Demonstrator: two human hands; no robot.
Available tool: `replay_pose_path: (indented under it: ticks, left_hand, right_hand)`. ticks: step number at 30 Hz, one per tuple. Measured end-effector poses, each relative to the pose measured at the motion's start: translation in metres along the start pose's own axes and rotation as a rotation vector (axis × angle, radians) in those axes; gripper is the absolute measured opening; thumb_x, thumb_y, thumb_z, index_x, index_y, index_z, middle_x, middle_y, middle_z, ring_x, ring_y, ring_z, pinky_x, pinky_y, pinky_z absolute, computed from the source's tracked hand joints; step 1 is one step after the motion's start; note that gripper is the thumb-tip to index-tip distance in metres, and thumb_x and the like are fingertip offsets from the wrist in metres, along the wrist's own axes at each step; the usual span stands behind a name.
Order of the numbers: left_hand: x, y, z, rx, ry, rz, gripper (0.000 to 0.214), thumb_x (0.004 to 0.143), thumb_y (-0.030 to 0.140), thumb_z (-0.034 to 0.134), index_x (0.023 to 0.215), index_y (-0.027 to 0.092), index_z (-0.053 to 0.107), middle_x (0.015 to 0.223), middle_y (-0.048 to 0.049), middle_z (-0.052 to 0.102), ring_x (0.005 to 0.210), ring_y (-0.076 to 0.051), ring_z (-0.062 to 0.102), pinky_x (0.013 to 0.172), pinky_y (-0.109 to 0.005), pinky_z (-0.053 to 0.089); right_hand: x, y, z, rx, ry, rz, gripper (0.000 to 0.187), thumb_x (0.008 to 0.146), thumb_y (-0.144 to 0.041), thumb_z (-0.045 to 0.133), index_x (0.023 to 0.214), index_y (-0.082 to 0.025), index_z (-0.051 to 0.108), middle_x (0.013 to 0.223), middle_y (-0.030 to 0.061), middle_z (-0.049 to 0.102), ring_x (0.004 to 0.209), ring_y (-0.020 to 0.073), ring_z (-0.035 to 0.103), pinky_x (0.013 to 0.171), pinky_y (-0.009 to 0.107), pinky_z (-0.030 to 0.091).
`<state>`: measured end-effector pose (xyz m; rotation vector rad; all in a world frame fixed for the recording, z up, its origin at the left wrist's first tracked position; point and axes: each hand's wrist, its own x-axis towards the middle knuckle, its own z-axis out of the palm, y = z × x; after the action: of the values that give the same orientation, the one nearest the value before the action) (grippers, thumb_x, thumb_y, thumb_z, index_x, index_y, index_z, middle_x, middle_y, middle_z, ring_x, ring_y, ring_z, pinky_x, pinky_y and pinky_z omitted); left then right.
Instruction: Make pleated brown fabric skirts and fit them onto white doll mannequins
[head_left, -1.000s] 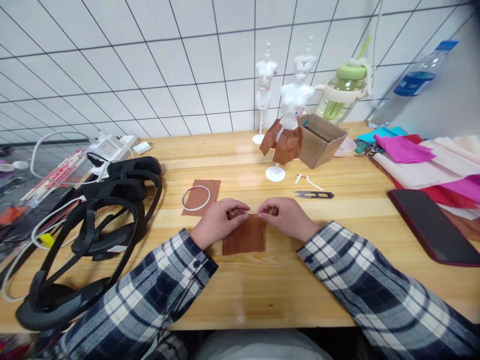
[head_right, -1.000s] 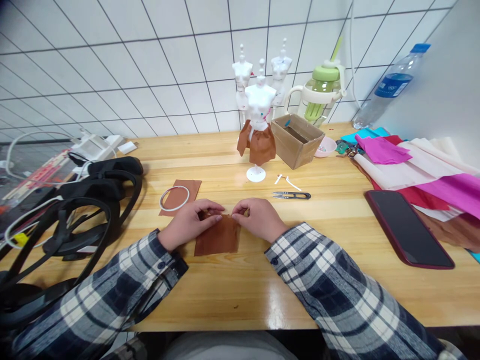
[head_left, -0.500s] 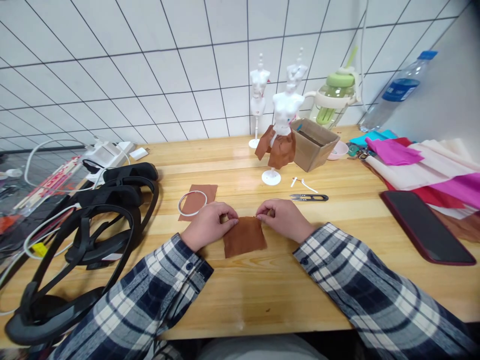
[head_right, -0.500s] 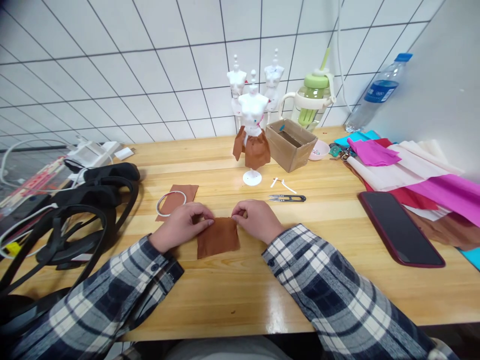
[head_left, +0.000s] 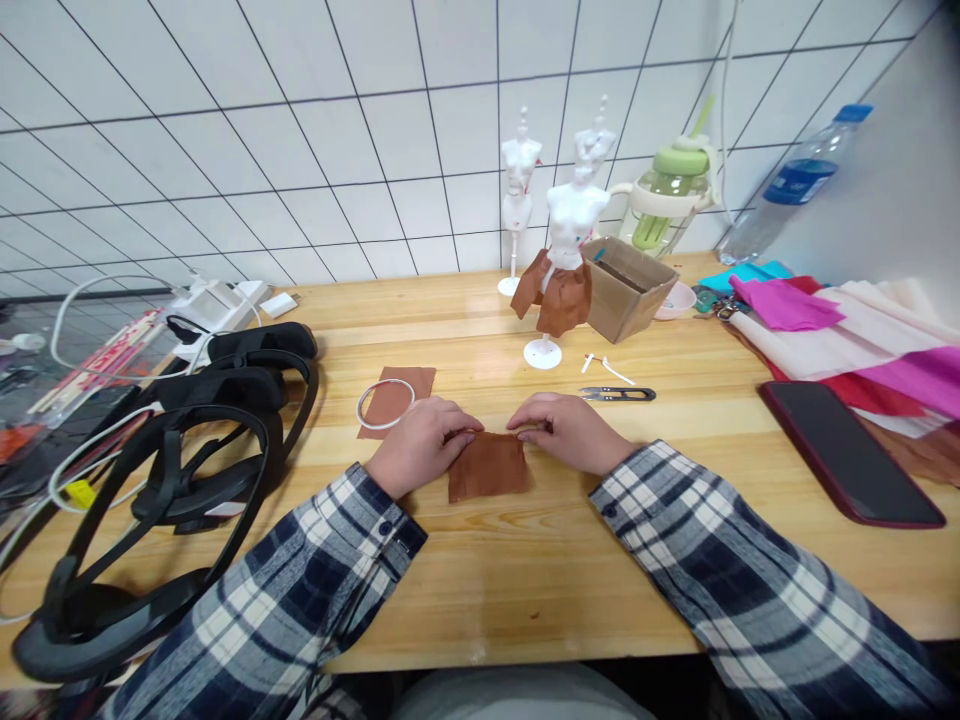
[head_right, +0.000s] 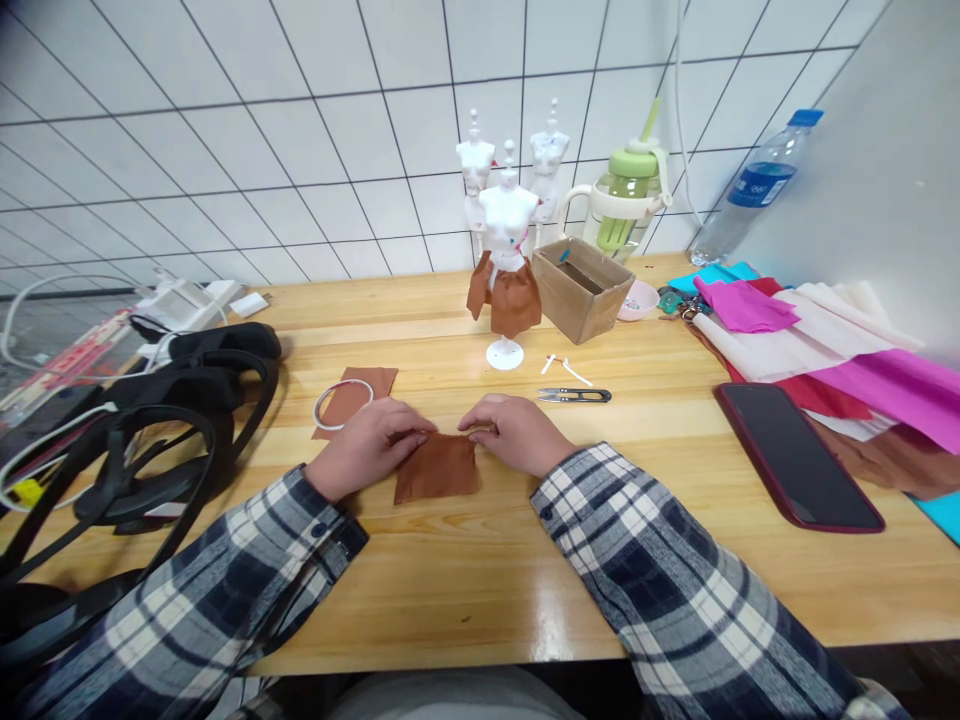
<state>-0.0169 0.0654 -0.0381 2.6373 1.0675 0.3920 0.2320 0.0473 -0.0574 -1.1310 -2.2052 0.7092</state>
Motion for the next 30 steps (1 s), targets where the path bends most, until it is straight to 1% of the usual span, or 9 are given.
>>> replay_pose_path:
  ticks: [4, 8, 14, 18, 24, 26, 27, 29, 30]
  left_hand:
    - [-0.001, 0.001, -0.002, 0.043, 0.002, 0.039, 0.023, 0.091, 0.02, 0.052, 0.103, 0.024, 0.071, 0.092, -0.0051, 0.07, 0.089, -0.02, 0.062, 0.08, -0.035, 0.045]
    - [0.0, 0.002, -0.002, 0.09, 0.001, 0.061, 0.023, 0.092, 0.019, 0.05, 0.099, 0.024, 0.072, 0.09, -0.0046, 0.069, 0.089, -0.02, 0.061, 0.081, -0.035, 0.044]
    - [0.0, 0.005, -0.005, 0.135, -0.028, 0.065, 0.023, 0.092, 0.019, 0.05, 0.098, 0.024, 0.072, 0.089, -0.0043, 0.068, 0.089, -0.02, 0.061, 0.082, -0.037, 0.043]
    - [0.0, 0.007, -0.006, 0.134, -0.042, 0.061, 0.024, 0.091, 0.019, 0.049, 0.098, 0.024, 0.072, 0.09, -0.0048, 0.068, 0.09, -0.021, 0.06, 0.084, -0.037, 0.042]
    - [0.0, 0.006, -0.008, 0.132, -0.05, 0.068, 0.025, 0.092, 0.02, 0.049, 0.1, 0.025, 0.073, 0.092, -0.0054, 0.068, 0.09, -0.021, 0.06, 0.084, -0.038, 0.043]
    - [-0.002, 0.004, -0.011, 0.131, -0.063, 0.081, 0.027, 0.093, 0.022, 0.049, 0.105, 0.027, 0.073, 0.097, -0.0059, 0.068, 0.093, -0.021, 0.06, 0.085, -0.038, 0.043]
    - [-0.003, 0.003, -0.013, 0.134, -0.072, 0.091, 0.028, 0.093, 0.024, 0.049, 0.109, 0.029, 0.072, 0.103, -0.0063, 0.067, 0.097, -0.022, 0.06, 0.087, -0.039, 0.043]
    - [-0.008, -0.001, -0.017, 0.152, -0.1, 0.115, 0.03, 0.094, 0.029, 0.049, 0.117, 0.035, 0.067, 0.121, -0.0065, 0.063, 0.111, -0.025, 0.056, 0.095, -0.043, 0.041]
    - [-0.01, -0.003, -0.018, 0.166, -0.116, 0.124, 0.032, 0.094, 0.032, 0.05, 0.122, 0.037, 0.064, 0.131, -0.0061, 0.058, 0.119, -0.028, 0.051, 0.1, -0.047, 0.038]
  right_hand:
    - [0.0, 0.0, -0.001, -0.042, -0.008, -0.031, 0.018, 0.084, -0.01, 0.059, 0.09, -0.021, 0.071, 0.092, 0.0022, 0.07, 0.089, 0.0156, 0.063, 0.082, 0.028, 0.049]
    - [0.001, -0.001, -0.001, -0.095, -0.017, -0.029, 0.017, 0.084, -0.009, 0.058, 0.088, -0.02, 0.07, 0.092, 0.0025, 0.069, 0.088, 0.0158, 0.063, 0.08, 0.028, 0.048]
    - [-0.001, -0.002, -0.001, -0.139, -0.061, -0.012, 0.021, 0.085, -0.015, 0.061, 0.102, -0.022, 0.068, 0.101, 0.0029, 0.069, 0.094, 0.017, 0.063, 0.083, 0.029, 0.047]
    - [-0.001, -0.008, -0.004, -0.151, -0.12, -0.033, 0.019, 0.086, -0.012, 0.056, 0.097, -0.021, 0.07, 0.099, 0.003, 0.069, 0.093, 0.0155, 0.063, 0.081, 0.027, 0.047]
    - [-0.003, -0.013, -0.007, -0.196, -0.143, -0.055, 0.022, 0.088, -0.015, 0.053, 0.094, -0.023, 0.073, 0.103, 0.0028, 0.07, 0.09, 0.0154, 0.065, 0.078, 0.027, 0.047]
    - [-0.004, -0.013, -0.007, -0.213, -0.147, -0.063, 0.023, 0.087, -0.016, 0.054, 0.096, -0.024, 0.074, 0.106, 0.0025, 0.07, 0.09, 0.0158, 0.065, 0.078, 0.028, 0.047]
    - [-0.005, -0.012, -0.008, -0.221, -0.15, -0.067, 0.024, 0.086, -0.016, 0.054, 0.097, -0.024, 0.074, 0.108, 0.0022, 0.07, 0.091, 0.0161, 0.066, 0.078, 0.028, 0.047]
    - [-0.007, -0.011, -0.01, -0.236, -0.164, -0.077, 0.03, 0.084, -0.013, 0.053, 0.101, -0.025, 0.074, 0.111, 0.0014, 0.07, 0.094, 0.0168, 0.066, 0.078, 0.029, 0.048]
    - [-0.007, -0.01, -0.011, -0.24, -0.173, -0.083, 0.033, 0.082, -0.011, 0.053, 0.102, -0.026, 0.074, 0.113, 0.0009, 0.07, 0.096, 0.0173, 0.066, 0.079, 0.029, 0.048]
